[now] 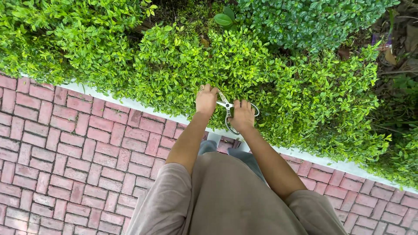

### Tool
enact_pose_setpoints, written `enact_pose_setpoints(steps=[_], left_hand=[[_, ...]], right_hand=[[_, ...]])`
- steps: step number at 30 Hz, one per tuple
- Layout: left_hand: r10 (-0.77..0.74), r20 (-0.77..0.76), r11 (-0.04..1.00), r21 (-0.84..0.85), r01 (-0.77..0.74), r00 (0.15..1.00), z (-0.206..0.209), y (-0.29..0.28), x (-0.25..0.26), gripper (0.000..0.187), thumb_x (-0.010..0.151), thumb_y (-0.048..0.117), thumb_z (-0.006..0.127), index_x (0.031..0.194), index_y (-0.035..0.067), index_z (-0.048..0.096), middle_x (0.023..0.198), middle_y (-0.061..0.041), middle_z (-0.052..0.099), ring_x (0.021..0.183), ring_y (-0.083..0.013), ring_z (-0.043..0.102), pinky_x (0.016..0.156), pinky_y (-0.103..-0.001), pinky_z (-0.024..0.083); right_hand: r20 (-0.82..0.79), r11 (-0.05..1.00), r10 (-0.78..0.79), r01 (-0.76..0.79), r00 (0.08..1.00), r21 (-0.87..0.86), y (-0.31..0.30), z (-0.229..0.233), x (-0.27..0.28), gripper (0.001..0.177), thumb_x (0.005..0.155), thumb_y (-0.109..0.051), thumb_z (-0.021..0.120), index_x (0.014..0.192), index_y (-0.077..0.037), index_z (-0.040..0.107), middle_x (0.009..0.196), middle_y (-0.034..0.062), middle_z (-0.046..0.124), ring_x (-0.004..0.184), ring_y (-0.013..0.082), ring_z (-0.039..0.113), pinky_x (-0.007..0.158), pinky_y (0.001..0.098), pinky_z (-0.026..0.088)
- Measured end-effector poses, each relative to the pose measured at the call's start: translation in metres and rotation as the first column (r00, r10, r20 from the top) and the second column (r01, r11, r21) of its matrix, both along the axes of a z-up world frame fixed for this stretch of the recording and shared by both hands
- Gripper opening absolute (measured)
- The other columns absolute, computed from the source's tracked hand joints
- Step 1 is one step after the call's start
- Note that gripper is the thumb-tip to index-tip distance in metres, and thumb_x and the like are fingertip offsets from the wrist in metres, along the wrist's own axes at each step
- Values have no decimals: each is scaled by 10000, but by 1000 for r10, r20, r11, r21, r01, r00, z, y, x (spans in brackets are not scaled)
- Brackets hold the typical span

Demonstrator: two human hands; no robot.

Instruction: The person trims a row of green hedges using a pair of shears. They systematically cut the foliage along the top and sides of the bushes, moving along a brick pathway while shaping the plants.

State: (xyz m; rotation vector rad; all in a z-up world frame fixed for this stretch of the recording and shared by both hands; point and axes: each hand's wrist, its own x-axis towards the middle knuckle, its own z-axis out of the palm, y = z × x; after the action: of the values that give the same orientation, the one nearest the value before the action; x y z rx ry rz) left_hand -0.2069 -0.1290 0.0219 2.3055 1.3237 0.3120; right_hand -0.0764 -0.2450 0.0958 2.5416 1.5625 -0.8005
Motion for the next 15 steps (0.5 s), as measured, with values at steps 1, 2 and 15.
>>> enact_pose_setpoints(steps=[1, 2, 15], left_hand=[[-5, 0, 1000, -3, 5, 1000, -15, 0, -2, 145, 888, 126, 686, 1029, 154, 705, 1087, -113, 627, 970, -329, 638, 829, -471, 525], [11, 32, 1000, 15, -11, 999, -29, 1, -4, 106, 906, 126, 674, 1008, 141, 696, 1070, -112, 632, 942, -333, 649, 826, -473, 534], [-25, 128, 989, 150, 5, 991, -29, -5, -14, 89, 891, 38, 654, 964, 85, 675, 1013, -123, 636, 927, -342, 659, 850, -459, 566]], right_hand=[[0, 1000, -5, 5, 1000, -3, -2, 0, 0, 759, 696, -319, 892, 1327, -111, 525, 1293, 157, 534, 1262, 344, 490, 1020, 490, 424], [-9, 1000, -5, 5, 1000, -3, -2, 0, 1, 745, 708, -314, 885, 1330, -112, 526, 1281, 154, 537, 1260, 343, 491, 1019, 488, 426], [-18, 971, 157, -151, 987, 183, -10, -80, 3, 416, 876, -87, 701, 1266, -105, 560, 1246, 139, 601, 1225, 328, 580, 1060, 448, 513]])
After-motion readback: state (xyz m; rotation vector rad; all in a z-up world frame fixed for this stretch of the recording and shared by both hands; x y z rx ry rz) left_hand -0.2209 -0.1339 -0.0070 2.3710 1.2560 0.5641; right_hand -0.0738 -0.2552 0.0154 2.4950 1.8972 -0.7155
